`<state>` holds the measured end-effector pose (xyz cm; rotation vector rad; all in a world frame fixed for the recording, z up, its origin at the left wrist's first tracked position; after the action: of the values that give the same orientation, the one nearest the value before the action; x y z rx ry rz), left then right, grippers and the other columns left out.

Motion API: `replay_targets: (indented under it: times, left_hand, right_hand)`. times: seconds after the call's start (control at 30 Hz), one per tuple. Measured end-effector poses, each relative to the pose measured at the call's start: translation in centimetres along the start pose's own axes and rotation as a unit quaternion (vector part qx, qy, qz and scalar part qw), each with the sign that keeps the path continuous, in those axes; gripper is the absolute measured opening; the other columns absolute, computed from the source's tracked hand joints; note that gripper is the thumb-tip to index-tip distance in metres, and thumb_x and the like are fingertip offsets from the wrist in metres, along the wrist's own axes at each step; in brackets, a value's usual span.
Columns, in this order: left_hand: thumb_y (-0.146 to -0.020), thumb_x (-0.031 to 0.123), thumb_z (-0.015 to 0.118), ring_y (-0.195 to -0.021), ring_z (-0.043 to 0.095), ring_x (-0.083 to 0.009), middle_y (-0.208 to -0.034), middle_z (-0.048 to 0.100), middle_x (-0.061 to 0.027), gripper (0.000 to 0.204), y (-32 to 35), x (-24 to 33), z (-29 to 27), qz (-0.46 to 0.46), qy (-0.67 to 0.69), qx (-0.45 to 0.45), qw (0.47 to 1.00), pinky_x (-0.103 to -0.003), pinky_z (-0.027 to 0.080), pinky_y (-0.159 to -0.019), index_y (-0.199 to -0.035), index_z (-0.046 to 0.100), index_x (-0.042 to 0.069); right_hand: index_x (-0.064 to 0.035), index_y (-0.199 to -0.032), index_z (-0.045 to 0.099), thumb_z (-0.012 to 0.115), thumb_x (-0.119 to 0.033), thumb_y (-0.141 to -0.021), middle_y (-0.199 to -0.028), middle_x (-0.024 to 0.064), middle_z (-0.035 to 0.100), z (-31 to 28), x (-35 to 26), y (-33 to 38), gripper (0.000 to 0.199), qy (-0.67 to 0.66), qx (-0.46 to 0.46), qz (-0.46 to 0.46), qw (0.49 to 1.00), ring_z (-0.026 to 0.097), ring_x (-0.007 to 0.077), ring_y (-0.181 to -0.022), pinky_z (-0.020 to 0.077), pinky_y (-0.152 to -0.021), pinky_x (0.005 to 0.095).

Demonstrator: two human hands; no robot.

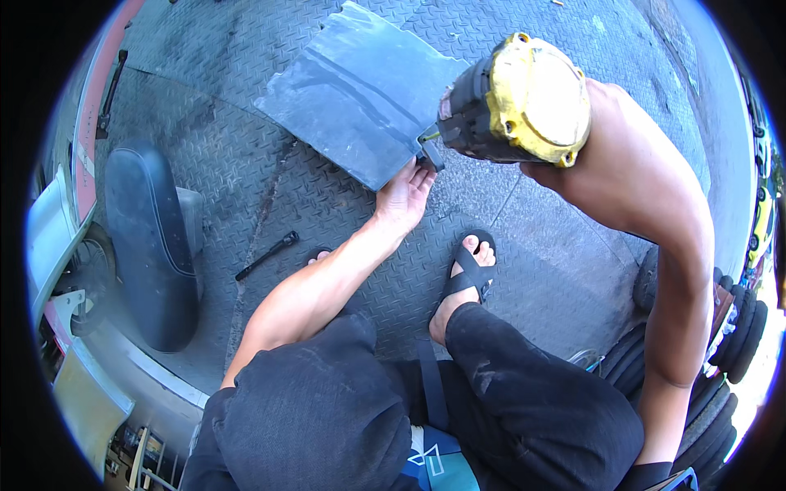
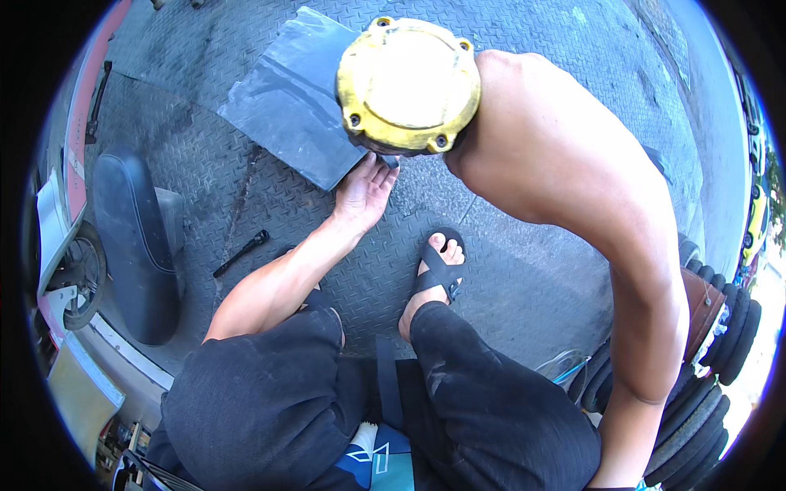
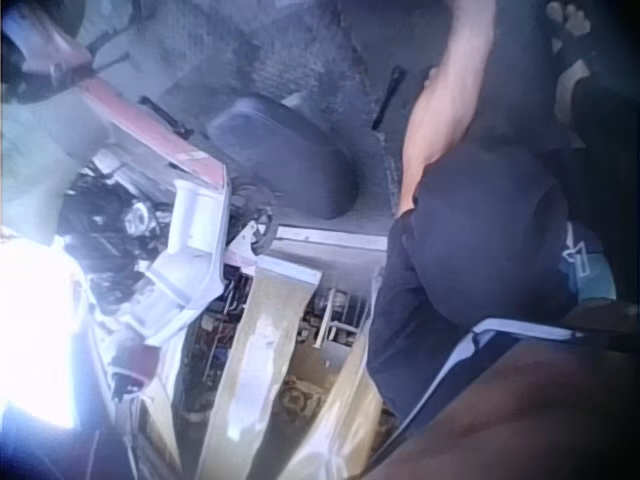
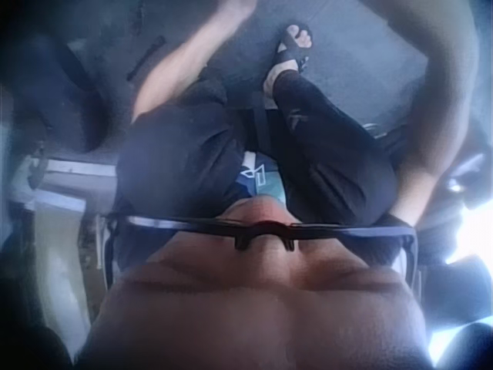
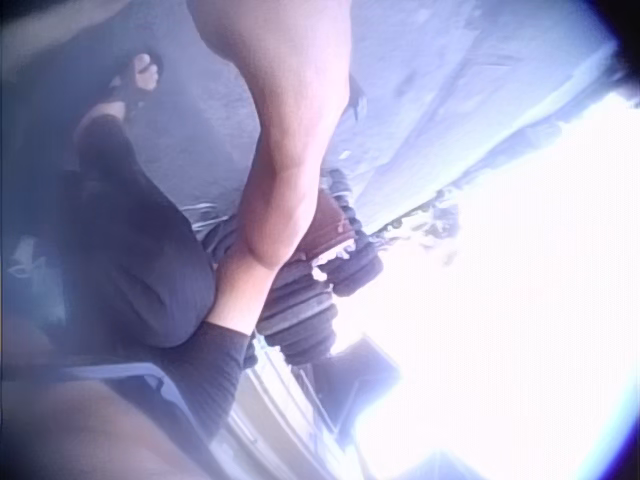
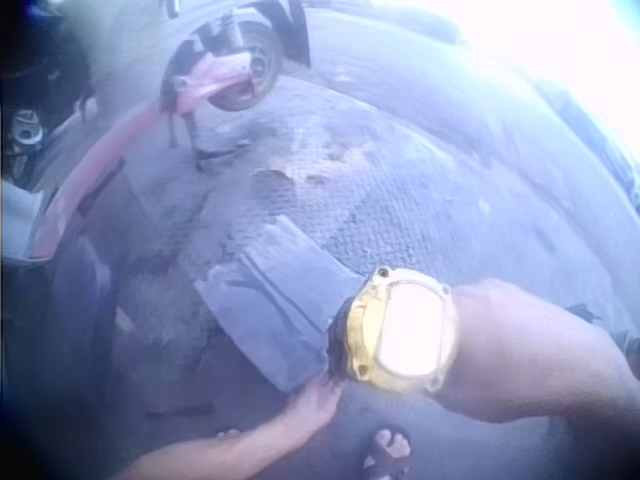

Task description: The person uses a cordless drill to remove screws from a rectangular battery pack casing. After opening the casing, they remove the internal battery modules and place them on the floor.

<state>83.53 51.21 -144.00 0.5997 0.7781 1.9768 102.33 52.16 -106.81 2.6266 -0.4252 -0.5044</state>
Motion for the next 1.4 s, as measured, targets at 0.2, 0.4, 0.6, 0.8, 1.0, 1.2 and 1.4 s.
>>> replay_targets:
  times: [0.2, 0.4, 0.6, 0.8, 1.0, 1.2, 1.4]
  left_hand:
    - [-0.108, 0.014, 0.075, -0.112, 0.067, -0.0202, -0.115, 0.07, -0.0056, 0.019, -0.7, -0.6, -0.4, -0.006, 0.017, -0.012, 1.0, -0.045, 0.059, -0.105, -0.123, 0.066, 0.008]
    - [-0.106, 0.021, 0.078, -0.108, 0.067, -0.0189, -0.11, 0.071, -0.0034, 0.02, -0.3, -1.0, -0.1, -0.039, 0.068, -0.024, 0.997, -0.045, 0.06, -0.103, -0.119, 0.069, 0.009]
    - [-0.106, 0.022, 0.078, -0.109, 0.066, -0.0188, -0.112, 0.069, -0.003, 0.021, 0.1, -1.0, 0.1, -0.055, 0.077, -0.019, 0.995, -0.045, 0.059, -0.104, -0.12, 0.069, 0.009]
    - [-0.105, 0.019, 0.079, -0.107, 0.064, -0.0191, -0.11, 0.068, -0.0033, 0.02, 0.3, -0.7, 0.3, -0.07, 0.095, -0.033, 0.992, -0.045, 0.058, -0.102, -0.118, 0.068, 0.008]
    - [-0.104, 0.018, 0.079, -0.104, 0.063, -0.0193, -0.108, 0.068, -0.0032, 0.019, 0.2, -0.6, 0.3, -0.072, 0.089, -0.021, 0.993, -0.044, 0.057, -0.096, -0.116, 0.067, 0.009]
    - [-0.105, 0.019, 0.077, -0.104, 0.062, -0.0189, -0.11, 0.066, -0.0033, 0.02, -0.1, -0.7, 0.2, -0.077, 0.081, -0.01, 0.994, -0.043, 0.056, -0.093, -0.119, 0.066, 0.009]
    - [-0.107, 0.02, 0.076, -0.104, 0.061, -0.019, -0.111, 0.066, -0.0032, 0.021, -0.1, -0.7, 0.0, -0.071, 0.073, -0.029, 0.994, -0.042, 0.056, -0.093, -0.121, 0.066, 0.009]
  right_hand:
    - [0.0019, -0.117, 0.074, 0.09, -0.006, -0.083, -0.109, 0.0233, 0.079, 0.3, 0.3, 0.2, 0.038, 0.019, -0.015, 0.012, 1.0, 0.075, 0.0446, -0.106, 0.0616, -0.093, 0.0465]
    - [0.0017, -0.114, 0.075, 0.09, -0.007, -0.083, -0.108, 0.0234, 0.079, 0.1, 0.0, 0.2, 0.036, 0.0, -0.001, 0.0, 1.0, 0.075, 0.0454, -0.105, 0.0615, -0.092, 0.0464]
    - [0.0017, -0.113, 0.075, 0.09, -0.008, -0.083, -0.108, 0.0232, 0.079, -0.1, -0.3, 0.0, 0.035, -0.001, -0.005, -0.018, 1.0, 0.075, 0.0454, -0.105, 0.0617, -0.092, 0.0469]
    - [0.0017, -0.113, 0.076, 0.091, -0.008, -0.082, -0.107, 0.0222, 0.079, -0.4, -0.4, 0.0, 0.036, -0.006, -0.016, -0.006, 1.0, 0.076, 0.0441, -0.103, 0.0618, -0.091, 0.0465]
    - [0.0013, -0.113, 0.075, 0.091, -0.01, -0.082, -0.105, 0.0209, 0.079, -0.2, 0.0, 0.1, 0.036, 0.016, -0.008, -0.016, 1.0, 0.076, 0.0433, -0.101, 0.0618, -0.089, 0.0455]
    - [0.0007, -0.113, 0.075, 0.09, -0.011, -0.084, -0.104, 0.0207, 0.078, 0.3, 0.0, 0.5, 0.035, 0.014, 0.007, -0.032, 0.999, 0.076, 0.0437, -0.101, 0.0614, -0.088, 0.0449]
    - [0.0007, -0.114, 0.074, 0.089, -0.011, -0.085, -0.104, 0.0209, 0.078, 0.3, -0.3, 0.4, 0.035, 0.016, 0.01, -0.025, 1.0, 0.076, 0.0432, -0.101, 0.0616, -0.088, 0.0449]
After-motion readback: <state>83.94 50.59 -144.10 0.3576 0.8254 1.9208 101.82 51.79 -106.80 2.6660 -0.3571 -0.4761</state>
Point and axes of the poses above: each hand's wrist, its own y-axis away from the middle knuckle, its own z-axis out of the palm, x = y × z, the point moved 1 cm from there along -y, towards the middle knuckle
